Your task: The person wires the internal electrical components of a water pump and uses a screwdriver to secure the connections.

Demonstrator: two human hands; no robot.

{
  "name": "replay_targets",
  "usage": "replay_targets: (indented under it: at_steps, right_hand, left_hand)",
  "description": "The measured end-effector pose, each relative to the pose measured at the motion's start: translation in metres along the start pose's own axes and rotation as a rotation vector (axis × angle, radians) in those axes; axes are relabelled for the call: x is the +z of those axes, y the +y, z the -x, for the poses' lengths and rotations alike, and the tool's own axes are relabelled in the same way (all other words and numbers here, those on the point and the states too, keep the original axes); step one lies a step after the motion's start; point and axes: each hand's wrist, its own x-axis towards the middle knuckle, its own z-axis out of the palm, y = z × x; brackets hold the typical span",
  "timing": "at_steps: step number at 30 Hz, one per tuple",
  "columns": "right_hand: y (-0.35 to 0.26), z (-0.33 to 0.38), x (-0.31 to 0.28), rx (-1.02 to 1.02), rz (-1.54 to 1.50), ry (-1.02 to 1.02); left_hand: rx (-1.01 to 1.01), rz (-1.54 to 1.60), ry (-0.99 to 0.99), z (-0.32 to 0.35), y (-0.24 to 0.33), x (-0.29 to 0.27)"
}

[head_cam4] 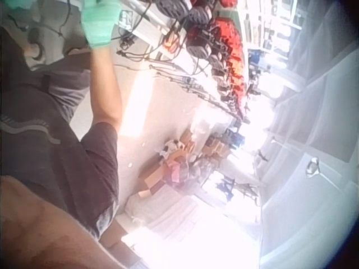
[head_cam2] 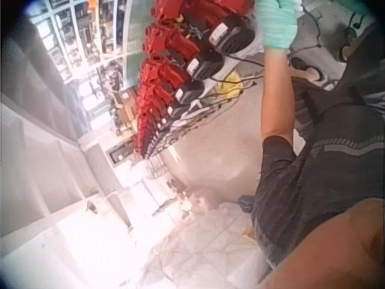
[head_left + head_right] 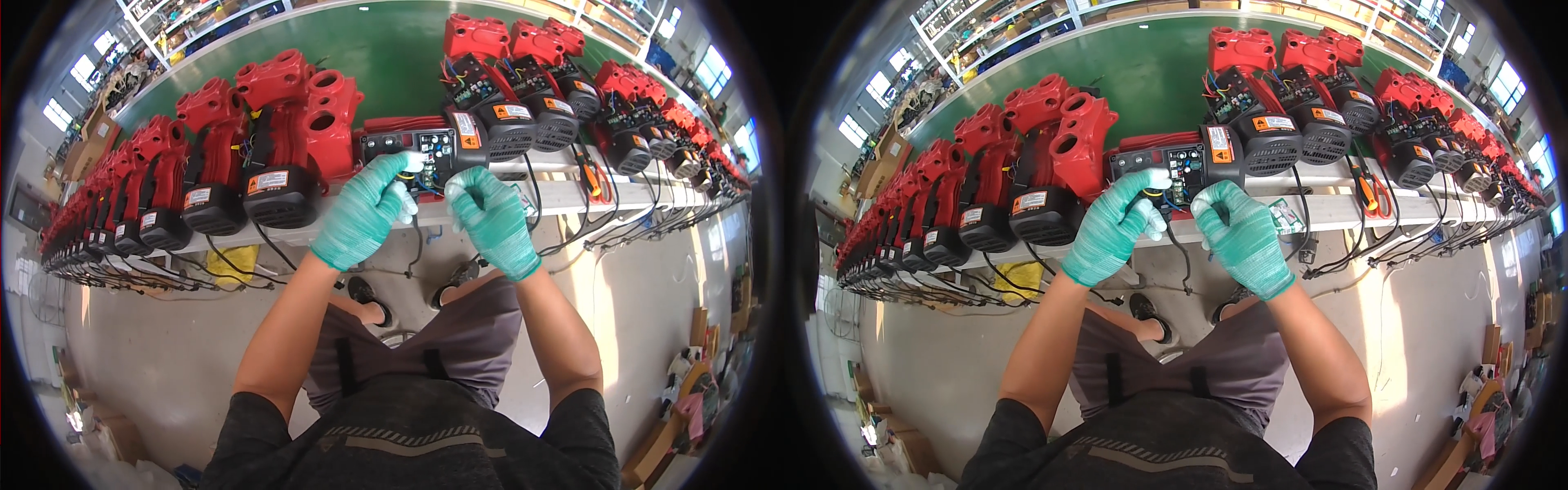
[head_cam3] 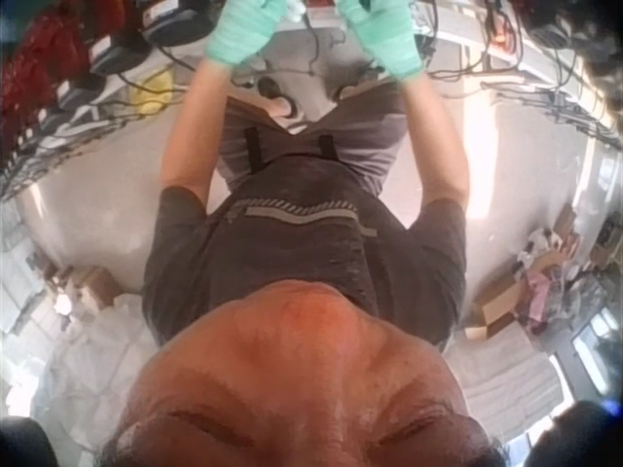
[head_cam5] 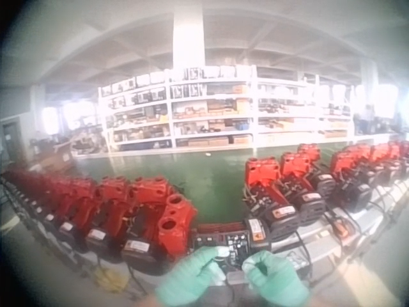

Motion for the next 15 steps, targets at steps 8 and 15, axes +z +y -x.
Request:
replay_targets:
  at_steps: [8,15]
  right_hand:
    - [0.008,0.0,-0.002,-0.459,0.405,0.093]
    - [-0.022,-0.003,0.0,-0.677,0.371,0.203]
  left_hand:
    - [0.04,-0.083,0.146,-0.003,0.005,0.014]
    - [0.105,-0.197,0.19,-0.006,0.005,0.017]
